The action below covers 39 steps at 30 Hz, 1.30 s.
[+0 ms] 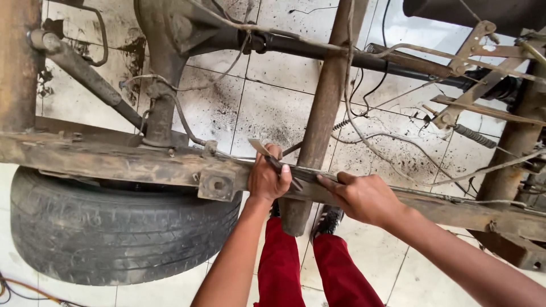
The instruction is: The person scrubs the underside of a vehicle frame using a wire brush and a metal scraper. They remove rust and debris from the frame rails and cross members, focusing on specific areas and holes.
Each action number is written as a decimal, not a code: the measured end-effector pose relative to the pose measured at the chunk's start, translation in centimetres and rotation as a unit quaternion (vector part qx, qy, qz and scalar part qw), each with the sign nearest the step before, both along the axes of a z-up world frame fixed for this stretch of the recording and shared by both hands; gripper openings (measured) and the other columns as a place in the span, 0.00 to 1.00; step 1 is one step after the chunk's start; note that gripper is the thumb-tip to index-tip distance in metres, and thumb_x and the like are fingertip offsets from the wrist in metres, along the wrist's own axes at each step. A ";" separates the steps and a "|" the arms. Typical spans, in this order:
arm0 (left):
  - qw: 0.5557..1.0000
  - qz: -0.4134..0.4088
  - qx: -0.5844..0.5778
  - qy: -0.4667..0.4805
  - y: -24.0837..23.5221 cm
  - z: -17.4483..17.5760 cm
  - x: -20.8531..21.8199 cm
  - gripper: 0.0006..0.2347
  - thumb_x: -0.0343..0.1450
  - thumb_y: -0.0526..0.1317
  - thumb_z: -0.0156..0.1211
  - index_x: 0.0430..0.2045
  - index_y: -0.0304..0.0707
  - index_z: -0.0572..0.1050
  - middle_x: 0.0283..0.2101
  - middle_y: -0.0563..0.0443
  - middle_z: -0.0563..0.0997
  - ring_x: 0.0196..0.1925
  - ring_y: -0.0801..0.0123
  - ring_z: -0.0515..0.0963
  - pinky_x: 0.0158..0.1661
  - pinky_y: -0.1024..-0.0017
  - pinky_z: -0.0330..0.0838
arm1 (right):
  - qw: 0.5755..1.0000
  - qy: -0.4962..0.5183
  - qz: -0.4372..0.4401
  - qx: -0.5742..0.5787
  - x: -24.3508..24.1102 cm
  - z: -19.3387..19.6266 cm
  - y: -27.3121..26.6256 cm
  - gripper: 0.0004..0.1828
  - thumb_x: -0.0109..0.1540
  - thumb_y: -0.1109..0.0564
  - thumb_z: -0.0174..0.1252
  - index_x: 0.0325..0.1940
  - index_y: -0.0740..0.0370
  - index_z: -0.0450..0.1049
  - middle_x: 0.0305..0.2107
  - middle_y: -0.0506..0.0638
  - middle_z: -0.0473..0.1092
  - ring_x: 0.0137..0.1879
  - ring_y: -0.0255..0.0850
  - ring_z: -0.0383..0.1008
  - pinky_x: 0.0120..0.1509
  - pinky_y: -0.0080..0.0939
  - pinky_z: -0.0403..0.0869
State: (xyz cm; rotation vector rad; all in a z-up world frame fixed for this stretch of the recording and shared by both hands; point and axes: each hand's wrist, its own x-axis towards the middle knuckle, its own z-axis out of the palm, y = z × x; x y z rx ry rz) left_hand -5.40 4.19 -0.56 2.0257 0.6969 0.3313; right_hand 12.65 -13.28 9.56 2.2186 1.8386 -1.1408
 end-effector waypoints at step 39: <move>0.998 0.019 0.004 0.058 -0.5 -1.0 -0.9 0.27 0.71 0.63 0.36 0.39 0.33 0.67 0.41 0.30 0.71 0.48 0.35 0.72 0.44 0.41 0.67 | 0.978 -0.108 0.009 -0.176 -4.0 4.9 4.1 0.29 0.65 0.61 0.49 0.72 0.59 0.61 0.30 0.56 0.73 0.22 0.40 0.77 0.23 0.42 0.75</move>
